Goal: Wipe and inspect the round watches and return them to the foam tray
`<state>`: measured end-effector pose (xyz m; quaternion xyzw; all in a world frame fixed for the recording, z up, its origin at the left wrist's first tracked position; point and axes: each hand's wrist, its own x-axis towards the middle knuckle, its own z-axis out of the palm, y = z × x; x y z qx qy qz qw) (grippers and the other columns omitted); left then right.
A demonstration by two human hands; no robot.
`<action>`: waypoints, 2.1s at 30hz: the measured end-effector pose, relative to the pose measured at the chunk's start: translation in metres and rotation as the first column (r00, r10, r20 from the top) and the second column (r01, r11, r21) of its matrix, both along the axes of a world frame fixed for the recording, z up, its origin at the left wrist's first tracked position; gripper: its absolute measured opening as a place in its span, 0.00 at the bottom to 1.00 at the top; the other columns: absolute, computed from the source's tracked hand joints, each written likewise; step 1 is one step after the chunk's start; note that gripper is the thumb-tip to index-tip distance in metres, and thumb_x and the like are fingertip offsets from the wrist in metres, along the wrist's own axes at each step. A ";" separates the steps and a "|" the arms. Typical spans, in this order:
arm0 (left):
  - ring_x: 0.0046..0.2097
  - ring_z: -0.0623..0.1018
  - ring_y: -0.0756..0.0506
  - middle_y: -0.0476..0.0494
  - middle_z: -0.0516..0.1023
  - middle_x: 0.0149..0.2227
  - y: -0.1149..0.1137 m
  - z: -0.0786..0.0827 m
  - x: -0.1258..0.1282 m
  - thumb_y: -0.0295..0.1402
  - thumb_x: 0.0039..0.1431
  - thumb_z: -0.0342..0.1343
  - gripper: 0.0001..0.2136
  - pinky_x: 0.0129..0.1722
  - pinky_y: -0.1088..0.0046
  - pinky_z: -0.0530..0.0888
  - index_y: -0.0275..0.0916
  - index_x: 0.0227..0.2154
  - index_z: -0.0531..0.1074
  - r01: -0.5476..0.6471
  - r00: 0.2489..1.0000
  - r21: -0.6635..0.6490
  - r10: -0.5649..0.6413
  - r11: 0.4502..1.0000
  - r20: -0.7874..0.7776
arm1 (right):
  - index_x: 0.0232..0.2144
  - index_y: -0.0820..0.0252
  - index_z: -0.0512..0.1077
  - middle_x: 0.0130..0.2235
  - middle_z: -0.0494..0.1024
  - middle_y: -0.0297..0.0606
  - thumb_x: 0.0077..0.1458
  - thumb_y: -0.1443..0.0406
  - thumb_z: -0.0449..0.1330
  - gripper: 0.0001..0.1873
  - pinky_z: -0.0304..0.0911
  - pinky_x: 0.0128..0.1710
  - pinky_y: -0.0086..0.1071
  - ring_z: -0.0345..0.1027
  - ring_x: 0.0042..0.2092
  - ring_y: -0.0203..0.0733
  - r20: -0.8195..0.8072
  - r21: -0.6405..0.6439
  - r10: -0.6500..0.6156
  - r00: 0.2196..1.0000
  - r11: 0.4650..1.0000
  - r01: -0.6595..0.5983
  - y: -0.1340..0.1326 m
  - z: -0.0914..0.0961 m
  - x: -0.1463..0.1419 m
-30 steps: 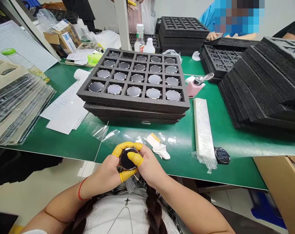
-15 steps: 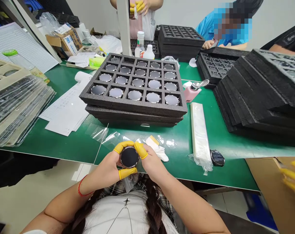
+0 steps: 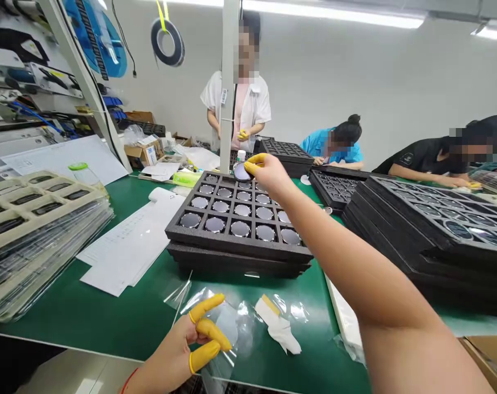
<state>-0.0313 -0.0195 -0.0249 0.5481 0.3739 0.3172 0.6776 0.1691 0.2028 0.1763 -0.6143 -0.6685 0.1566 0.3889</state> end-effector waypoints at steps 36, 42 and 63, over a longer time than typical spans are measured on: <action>0.45 0.79 0.44 0.38 0.80 0.43 0.033 -0.027 -0.030 0.51 0.50 0.62 0.33 0.53 0.62 0.70 0.40 0.55 0.67 -0.089 0.978 -0.234 0.130 0.968 0.166 | 0.52 0.62 0.68 0.52 0.72 0.44 0.62 0.60 0.58 0.18 0.69 0.46 0.45 0.70 0.48 0.46 0.625 -0.088 -0.030 0.780 0.990 0.109 0.163 -0.097 -0.117; 0.43 0.80 0.43 0.38 0.82 0.40 0.038 -0.027 -0.027 0.50 0.51 0.62 0.29 0.46 0.67 0.73 0.39 0.52 0.69 -0.112 0.979 -0.173 0.139 0.979 0.151 | 0.49 0.63 0.70 0.49 0.74 0.44 0.62 0.61 0.58 0.16 0.67 0.48 0.47 0.71 0.48 0.47 0.531 -0.034 -0.063 0.845 0.995 0.096 0.150 -0.086 -0.114; 0.37 0.74 0.52 0.50 0.71 0.42 0.002 0.011 0.027 0.25 0.49 0.65 0.29 0.40 0.75 0.74 0.45 0.53 0.60 0.011 0.998 -0.118 -0.004 0.993 0.061 | 0.46 0.56 0.68 0.42 0.78 0.40 0.59 0.76 0.51 0.16 0.71 0.40 0.38 0.69 0.41 0.42 0.356 0.206 0.581 0.732 0.715 -0.668 -0.224 -0.162 0.019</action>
